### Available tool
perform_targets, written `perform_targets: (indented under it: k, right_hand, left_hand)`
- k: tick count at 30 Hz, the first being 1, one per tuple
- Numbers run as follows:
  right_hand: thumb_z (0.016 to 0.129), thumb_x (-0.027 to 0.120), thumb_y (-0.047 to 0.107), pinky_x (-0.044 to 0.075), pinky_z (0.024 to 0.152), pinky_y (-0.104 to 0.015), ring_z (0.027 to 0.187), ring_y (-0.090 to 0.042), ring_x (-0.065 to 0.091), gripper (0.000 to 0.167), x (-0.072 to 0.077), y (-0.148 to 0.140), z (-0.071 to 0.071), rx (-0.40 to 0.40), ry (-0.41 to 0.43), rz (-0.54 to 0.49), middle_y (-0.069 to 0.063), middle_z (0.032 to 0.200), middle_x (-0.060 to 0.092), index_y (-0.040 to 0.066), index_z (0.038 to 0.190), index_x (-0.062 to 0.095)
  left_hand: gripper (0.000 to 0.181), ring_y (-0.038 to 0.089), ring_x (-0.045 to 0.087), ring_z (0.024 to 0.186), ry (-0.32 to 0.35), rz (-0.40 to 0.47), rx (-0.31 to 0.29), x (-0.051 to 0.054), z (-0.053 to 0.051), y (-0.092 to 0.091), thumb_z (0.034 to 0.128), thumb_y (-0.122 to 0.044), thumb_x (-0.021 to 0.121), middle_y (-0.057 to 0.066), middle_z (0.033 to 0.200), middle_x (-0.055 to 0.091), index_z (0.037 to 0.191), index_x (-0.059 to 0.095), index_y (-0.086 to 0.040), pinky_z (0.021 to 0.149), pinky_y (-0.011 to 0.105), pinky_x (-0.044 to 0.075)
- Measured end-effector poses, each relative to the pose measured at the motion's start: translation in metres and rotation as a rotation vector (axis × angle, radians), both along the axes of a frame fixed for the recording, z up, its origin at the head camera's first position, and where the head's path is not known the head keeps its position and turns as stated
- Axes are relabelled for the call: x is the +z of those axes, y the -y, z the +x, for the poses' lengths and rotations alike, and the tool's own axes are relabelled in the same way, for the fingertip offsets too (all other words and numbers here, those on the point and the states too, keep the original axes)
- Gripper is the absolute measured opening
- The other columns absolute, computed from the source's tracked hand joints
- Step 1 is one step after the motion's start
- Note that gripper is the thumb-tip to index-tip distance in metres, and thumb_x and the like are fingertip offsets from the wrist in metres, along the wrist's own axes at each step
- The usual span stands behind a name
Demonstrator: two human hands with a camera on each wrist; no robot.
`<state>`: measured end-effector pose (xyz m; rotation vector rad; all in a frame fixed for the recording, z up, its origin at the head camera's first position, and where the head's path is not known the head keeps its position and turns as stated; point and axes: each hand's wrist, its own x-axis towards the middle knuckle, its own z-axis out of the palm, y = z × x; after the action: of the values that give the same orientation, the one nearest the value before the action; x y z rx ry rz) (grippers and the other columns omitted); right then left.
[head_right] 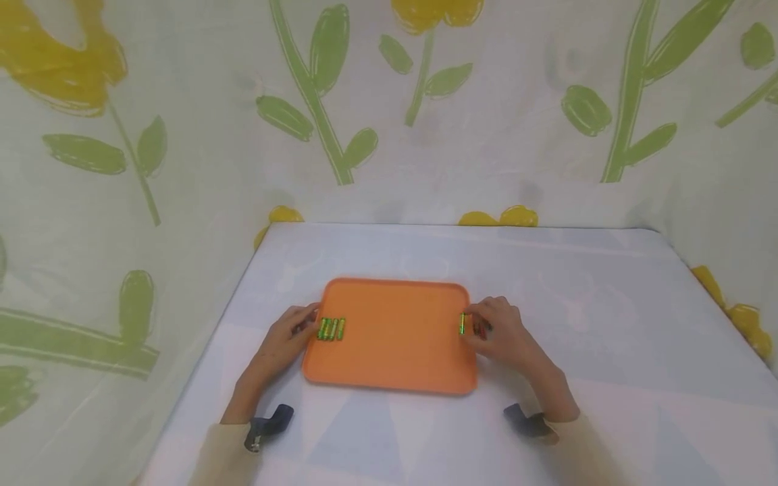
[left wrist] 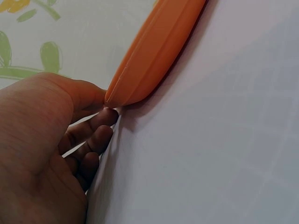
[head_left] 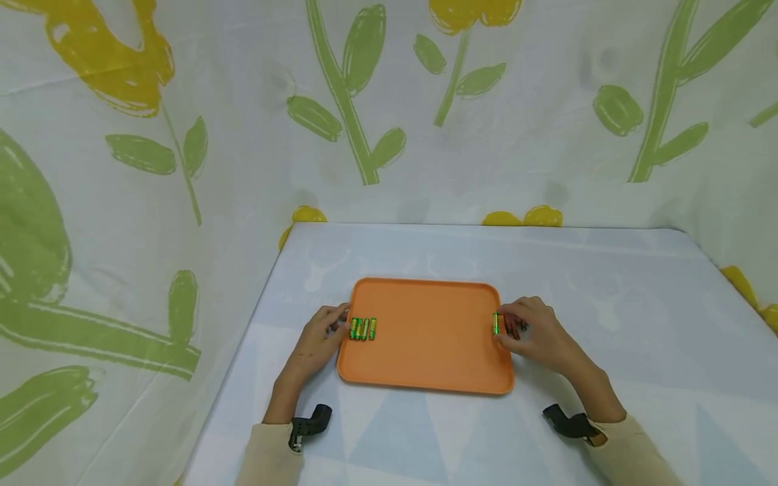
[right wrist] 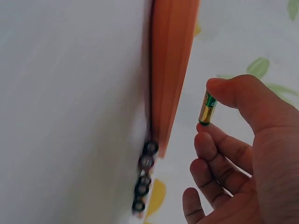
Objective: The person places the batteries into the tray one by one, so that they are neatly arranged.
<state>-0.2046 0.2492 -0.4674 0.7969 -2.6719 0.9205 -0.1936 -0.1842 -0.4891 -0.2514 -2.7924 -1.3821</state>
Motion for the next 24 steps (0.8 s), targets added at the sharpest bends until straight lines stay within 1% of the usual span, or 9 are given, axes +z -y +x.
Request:
perform_targets:
  k: [4, 10, 12, 18, 24]
  right_hand:
    - [0.077, 0.086, 0.015, 0.027, 0.079, -0.042, 0.091, -0.022, 0.044, 0.035, 0.000, 0.015, 0.002, 0.036, 0.011, -0.030, -0.001, 0.091, 0.058, 0.012, 0.108, 0.069]
    - [0.079, 0.086, 0.019, 0.035, 0.079, -0.040, 0.096, -0.016, 0.047, 0.033, -0.002, 0.037, 0.002, 0.053, 0.030, -0.036, 0.005, 0.093, 0.058, 0.018, 0.107, 0.069]
    - [0.079, 0.086, 0.019, 0.038, 0.081, -0.040, 0.097, -0.014, 0.048, 0.032, -0.003, 0.044, 0.003, 0.056, 0.041, -0.034, 0.006, 0.094, 0.058, 0.018, 0.107, 0.069]
    - [0.080, 0.085, 0.021, 0.036, 0.084, -0.044, 0.096, -0.015, 0.050, 0.033, -0.004, 0.063, 0.003, 0.065, 0.054, -0.025, 0.003, 0.094, 0.059, 0.017, 0.108, 0.070]
    - [0.080, 0.085, 0.024, 0.040, 0.082, -0.041, 0.096, -0.016, 0.048, 0.034, -0.005, 0.081, -0.001, 0.090, 0.065, -0.028, 0.002, 0.094, 0.057, 0.016, 0.109, 0.070]
  left_hand:
    - [0.046, 0.016, 0.051, 0.098, 0.009, 0.003, 0.003, -0.001, -0.001, -0.001, 0.1025, -0.019, 0.059, 0.003, 0.119, 0.058, 0.146, 0.052, -0.009, 0.084, 0.037, 0.043]
    - [0.046, 0.018, 0.051, 0.097, -0.002, -0.005, 0.002, 0.003, 0.001, -0.002, 0.1022, -0.017, 0.060, 0.005, 0.119, 0.058, 0.146, 0.052, -0.006, 0.083, 0.038, 0.043]
    - [0.046, 0.018, 0.051, 0.097, -0.003, -0.003, 0.002, 0.003, 0.002, -0.002, 0.1022, -0.017, 0.060, 0.005, 0.119, 0.058, 0.146, 0.052, -0.006, 0.083, 0.038, 0.043]
    - [0.046, 0.017, 0.051, 0.097, -0.010, -0.012, 0.001, 0.002, 0.000, -0.001, 0.1025, -0.019, 0.059, 0.005, 0.120, 0.058, 0.146, 0.052, -0.006, 0.082, 0.037, 0.043]
    - [0.045, 0.017, 0.052, 0.098, -0.006, 0.001, 0.001, 0.002, 0.001, -0.001, 0.1021, -0.018, 0.060, 0.005, 0.120, 0.059, 0.146, 0.053, -0.007, 0.081, 0.038, 0.042]
